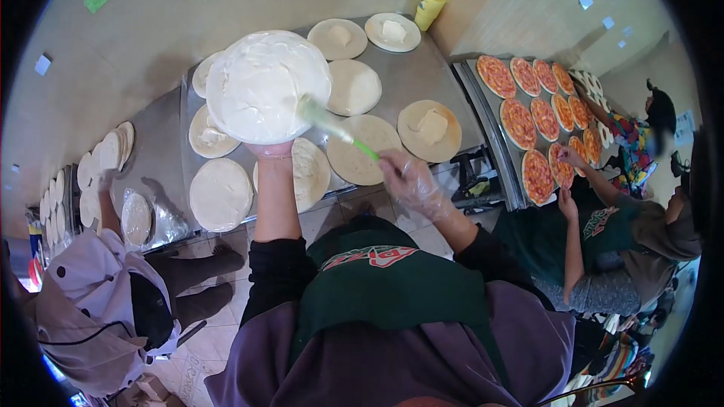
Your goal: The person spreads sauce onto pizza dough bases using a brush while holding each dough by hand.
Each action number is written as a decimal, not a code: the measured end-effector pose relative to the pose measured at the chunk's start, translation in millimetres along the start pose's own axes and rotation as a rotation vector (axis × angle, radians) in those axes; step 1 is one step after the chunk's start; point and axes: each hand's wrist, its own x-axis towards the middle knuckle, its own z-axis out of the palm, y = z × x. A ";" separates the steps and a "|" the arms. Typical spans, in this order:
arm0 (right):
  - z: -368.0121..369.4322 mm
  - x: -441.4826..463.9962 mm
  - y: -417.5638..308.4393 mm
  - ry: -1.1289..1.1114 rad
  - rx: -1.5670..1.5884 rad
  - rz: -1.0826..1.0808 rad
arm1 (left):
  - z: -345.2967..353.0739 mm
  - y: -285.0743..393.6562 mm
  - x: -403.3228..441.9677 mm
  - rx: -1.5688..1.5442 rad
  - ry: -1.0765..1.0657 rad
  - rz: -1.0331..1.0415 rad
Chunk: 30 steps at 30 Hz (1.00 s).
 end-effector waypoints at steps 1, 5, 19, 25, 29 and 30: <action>2.4 -7.2 -5.7 -0.012 0.048 -0.113 | -8.2 1.7 -1.9 -0.053 -0.083 -0.034; -0.3 -16.8 -18.6 -0.237 0.178 -0.035 | -19.3 -8.9 9.3 0.026 -0.015 -0.065; 2.7 51.8 34.0 0.144 -0.227 0.250 | -21.1 -71.6 -5.1 0.443 0.234 -0.123; 1.1 71.2 16.4 0.073 -0.175 0.180 | -62.3 -83.9 6.0 0.247 0.179 -0.186; -8.8 78.0 11.5 -0.028 -0.111 -0.113 | -91.2 -87.4 12.4 0.087 0.215 -0.205; -13.0 79.4 7.4 -0.077 -0.079 -0.215 | -88.4 -89.7 13.1 0.044 0.155 -0.209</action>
